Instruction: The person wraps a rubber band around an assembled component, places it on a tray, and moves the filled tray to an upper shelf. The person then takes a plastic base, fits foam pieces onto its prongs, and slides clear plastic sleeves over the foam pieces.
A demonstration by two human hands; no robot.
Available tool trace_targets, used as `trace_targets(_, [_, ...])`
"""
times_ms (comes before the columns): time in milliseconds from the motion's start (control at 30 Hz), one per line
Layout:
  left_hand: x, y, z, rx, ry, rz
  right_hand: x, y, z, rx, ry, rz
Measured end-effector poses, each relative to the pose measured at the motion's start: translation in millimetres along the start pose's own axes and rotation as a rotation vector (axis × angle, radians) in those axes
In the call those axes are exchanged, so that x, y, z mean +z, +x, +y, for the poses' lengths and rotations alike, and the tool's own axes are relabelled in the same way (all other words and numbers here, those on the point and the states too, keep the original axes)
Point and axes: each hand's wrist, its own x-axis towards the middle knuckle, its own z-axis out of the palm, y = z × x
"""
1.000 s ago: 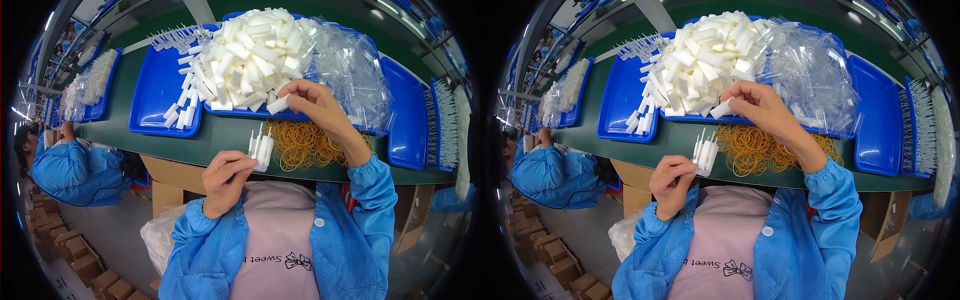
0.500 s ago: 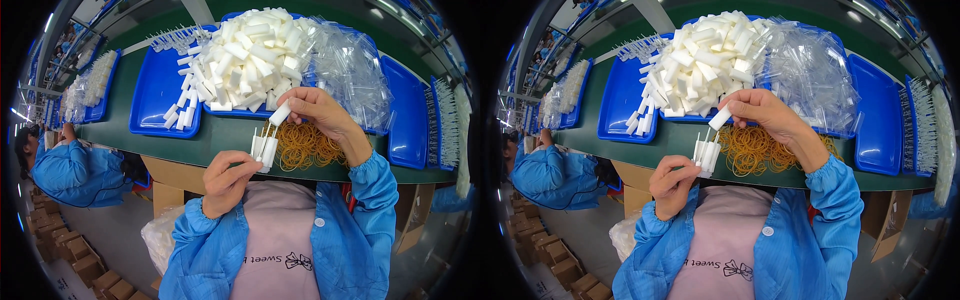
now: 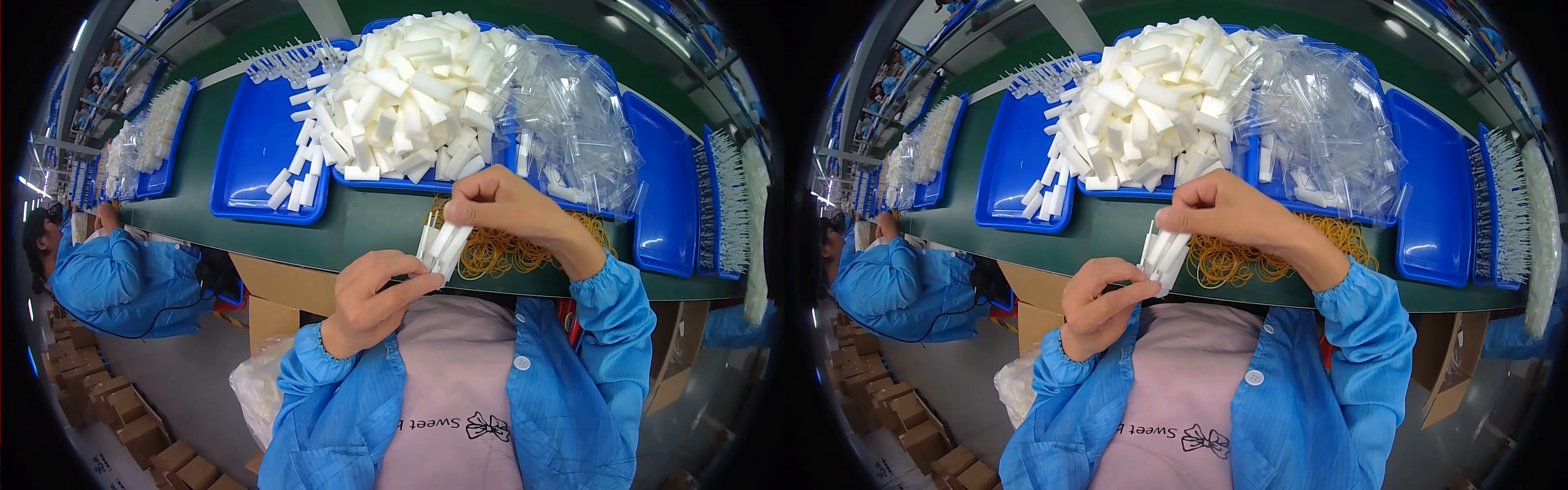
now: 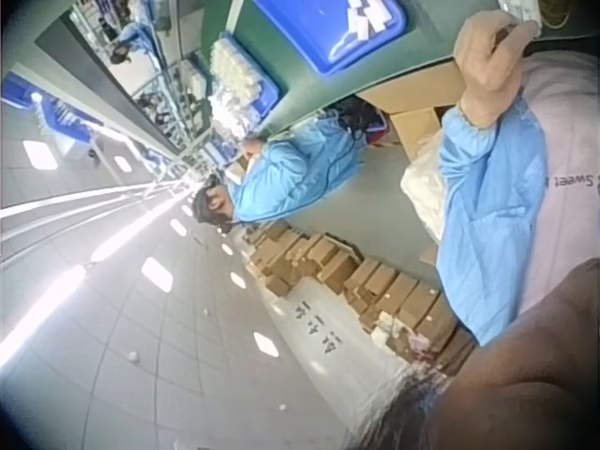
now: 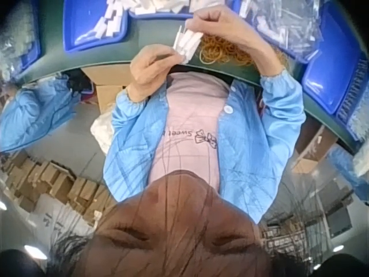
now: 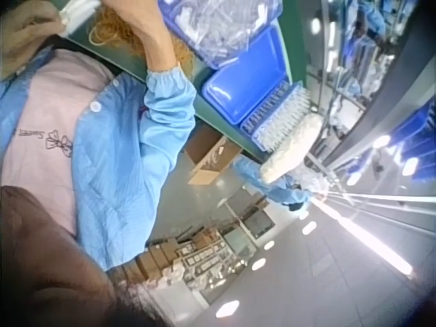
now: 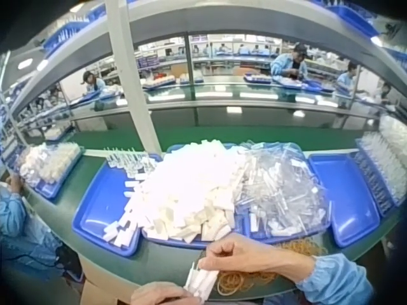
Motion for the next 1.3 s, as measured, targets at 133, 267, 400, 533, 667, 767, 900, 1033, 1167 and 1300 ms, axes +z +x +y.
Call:
trace_targets(133, [1.3, -3.4, 6.4, -0.055, 0.018, 0.055, 13.5, -4.1, -1.9, -0.254, -0.292, 0.083])
trace_targets(267, [7.5, -3.4, 10.8, -0.167, -0.061, 0.275, 22.9, -7.8, -2.7, -0.424, -0.416, 0.142])
trace_targets(400, [2.8, -3.4, 2.5, -0.221, -0.077, 0.111, 19.4, -10.5, -1.1, -0.429, -0.468, 0.165])
trace_targets(533, [5.9, -8.0, 0.0, -0.311, -0.096, 0.1, 6.4, -4.3, -9.4, -0.631, -0.78, 0.234])
trace_targets(667, [5.2, -5.5, -3.1, -0.316, -0.067, 0.124, -12.8, 7.3, -9.6, -0.658, -0.985, 0.499])
trace_targets(767, [7.1, -3.4, -3.6, -0.309, -0.04, 0.123, -25.0, 20.0, 7.8, -0.682, -1.378, 0.506])
trace_targets(900, [8.8, -4.2, -4.1, -0.312, -0.011, 0.125, -26.0, 27.6, 20.7, -0.607, -1.53, 0.506])
trace_targets(1033, [8.2, -5.3, -4.8, -0.346, -0.027, 0.113, -20.4, 21.5, 16.4, -0.552, -1.431, 0.467])
trace_targets(1167, [9.6, -3.5, -4.7, -0.342, -0.033, 0.105, -22.5, 15.1, 18.2, -0.639, -1.255, 0.543])
trace_targets(1300, [10.3, -1.7, -4.8, -0.292, -0.038, 0.107, -20.0, 7.3, 5.8, -0.545, -0.934, 0.415])
